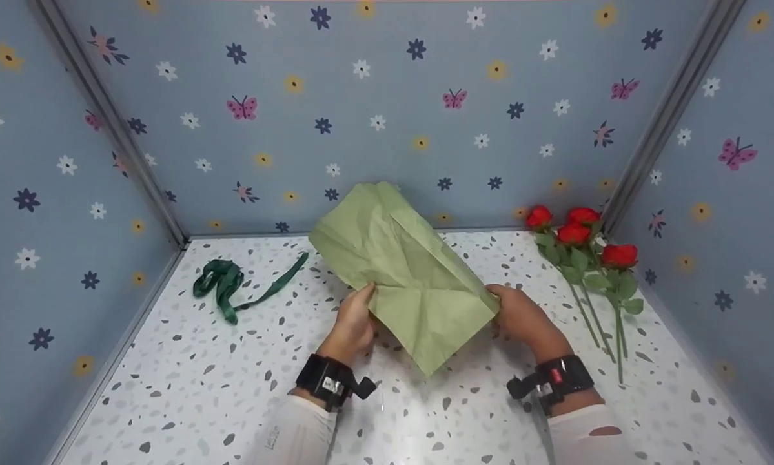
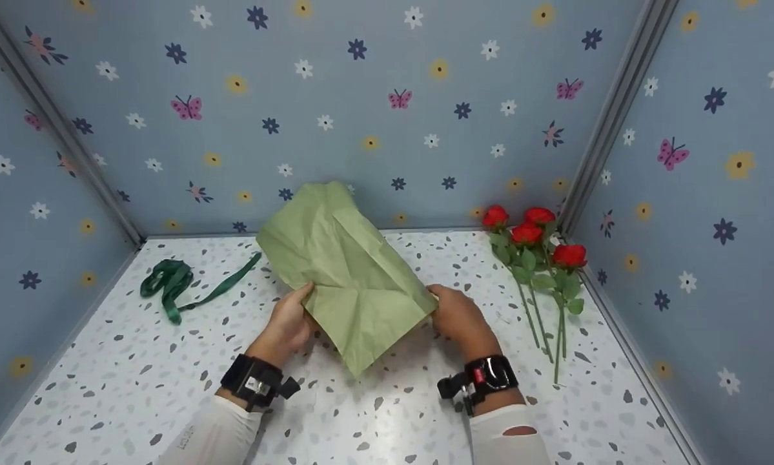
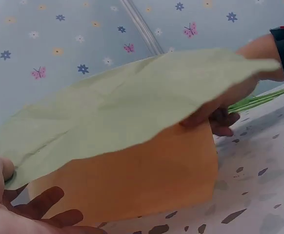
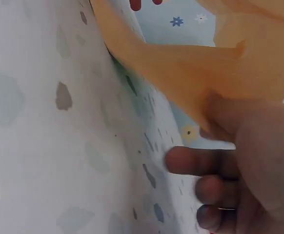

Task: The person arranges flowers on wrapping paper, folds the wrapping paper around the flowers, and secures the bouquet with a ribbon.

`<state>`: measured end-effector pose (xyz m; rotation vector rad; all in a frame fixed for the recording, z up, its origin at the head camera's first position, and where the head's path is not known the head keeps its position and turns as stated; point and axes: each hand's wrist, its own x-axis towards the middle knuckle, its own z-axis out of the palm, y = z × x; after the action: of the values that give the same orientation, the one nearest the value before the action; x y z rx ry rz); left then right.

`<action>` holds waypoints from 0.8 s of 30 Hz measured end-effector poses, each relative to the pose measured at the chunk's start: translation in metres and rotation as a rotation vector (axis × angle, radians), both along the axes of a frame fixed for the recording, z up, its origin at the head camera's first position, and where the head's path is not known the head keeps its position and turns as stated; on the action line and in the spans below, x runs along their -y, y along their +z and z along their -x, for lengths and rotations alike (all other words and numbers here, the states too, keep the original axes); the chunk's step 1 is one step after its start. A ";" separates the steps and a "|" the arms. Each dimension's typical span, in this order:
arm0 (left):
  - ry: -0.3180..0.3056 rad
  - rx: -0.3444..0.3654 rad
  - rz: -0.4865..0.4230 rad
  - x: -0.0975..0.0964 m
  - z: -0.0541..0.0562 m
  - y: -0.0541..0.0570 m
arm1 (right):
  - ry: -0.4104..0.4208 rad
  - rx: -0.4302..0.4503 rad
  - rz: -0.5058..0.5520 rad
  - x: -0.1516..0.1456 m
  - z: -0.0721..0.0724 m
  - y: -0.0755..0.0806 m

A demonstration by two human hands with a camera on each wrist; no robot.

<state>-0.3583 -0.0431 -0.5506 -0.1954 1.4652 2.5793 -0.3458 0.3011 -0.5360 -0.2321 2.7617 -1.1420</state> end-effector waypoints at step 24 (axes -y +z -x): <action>-0.070 0.038 0.240 0.042 -0.004 0.012 | -0.342 -0.068 1.290 -0.015 0.003 0.033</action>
<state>-0.3541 -0.0849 -0.5391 -0.2181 1.7330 2.3280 -0.3488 0.3160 -0.5035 0.0997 1.6834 -2.8367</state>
